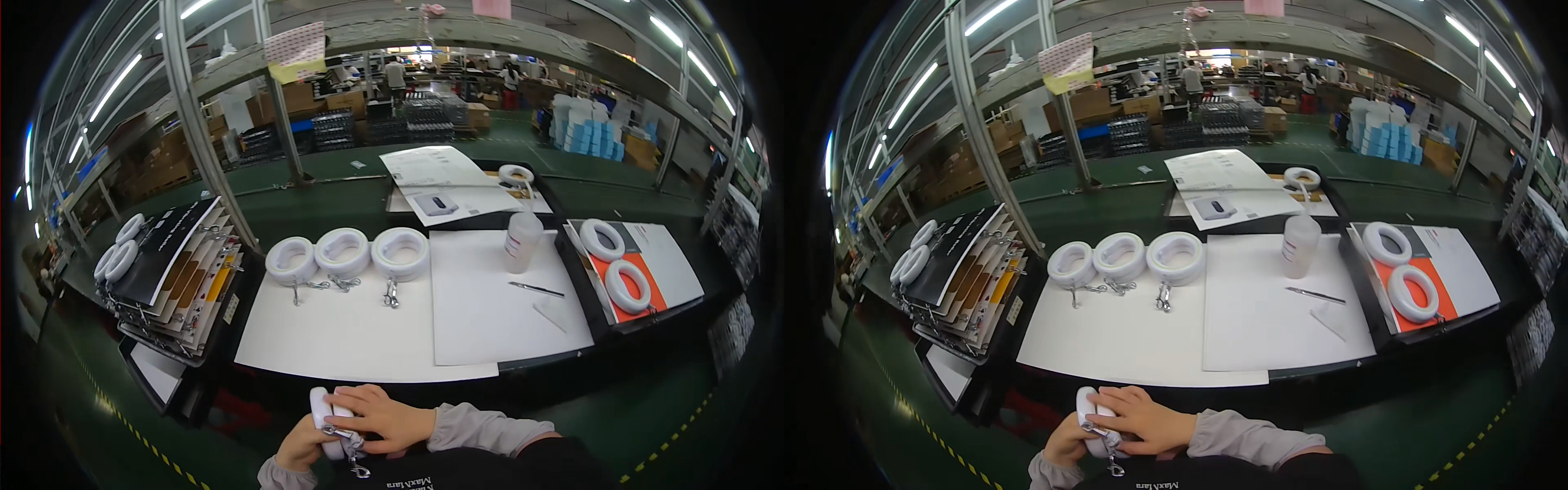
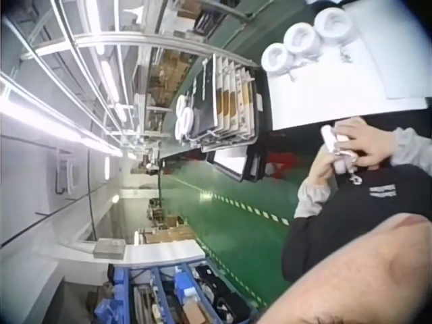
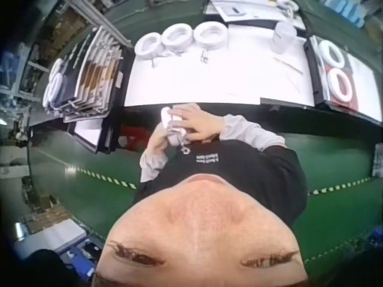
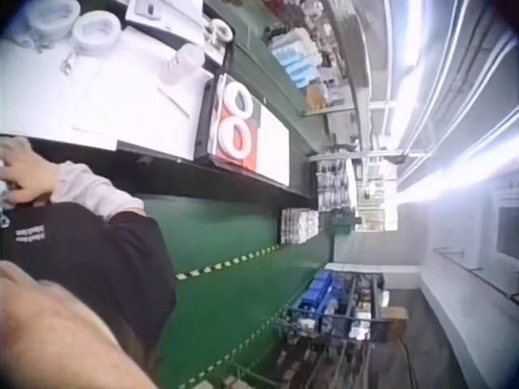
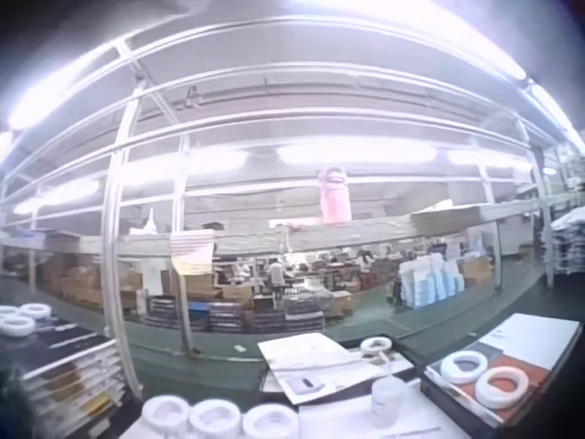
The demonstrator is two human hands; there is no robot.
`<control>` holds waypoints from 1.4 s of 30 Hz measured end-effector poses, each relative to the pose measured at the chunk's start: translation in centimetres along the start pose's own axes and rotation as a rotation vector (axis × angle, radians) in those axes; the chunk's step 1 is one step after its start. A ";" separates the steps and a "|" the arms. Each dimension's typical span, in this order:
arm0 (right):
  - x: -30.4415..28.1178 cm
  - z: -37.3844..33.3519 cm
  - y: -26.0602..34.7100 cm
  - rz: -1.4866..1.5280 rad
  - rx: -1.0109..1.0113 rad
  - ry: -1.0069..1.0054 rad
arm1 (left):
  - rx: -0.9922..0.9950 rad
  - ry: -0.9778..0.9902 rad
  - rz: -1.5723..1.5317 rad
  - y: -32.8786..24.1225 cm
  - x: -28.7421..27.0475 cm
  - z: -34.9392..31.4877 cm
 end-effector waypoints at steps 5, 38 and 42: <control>4.3 -3.7 -0.6 -0.036 0.151 0.041 | -0.150 -0.019 -0.075 4.3 -0.3 2.4; 6.1 -6.2 -3.9 0.124 0.081 -0.229 | -0.382 0.185 0.071 6.1 -2.1 7.4; 6.7 -9.5 -7.1 0.602 0.857 -0.903 | -0.350 0.166 0.076 6.4 -0.7 7.7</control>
Point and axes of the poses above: each hand's wrist, its own z-axis towards the middle knuckle, its own x-axis out of the palm, y = z × x, the point moved 7 cm from there along z, towards the middle knuckle, and after that the axes turned 15 degrees about -x, right-handed, at the moved point
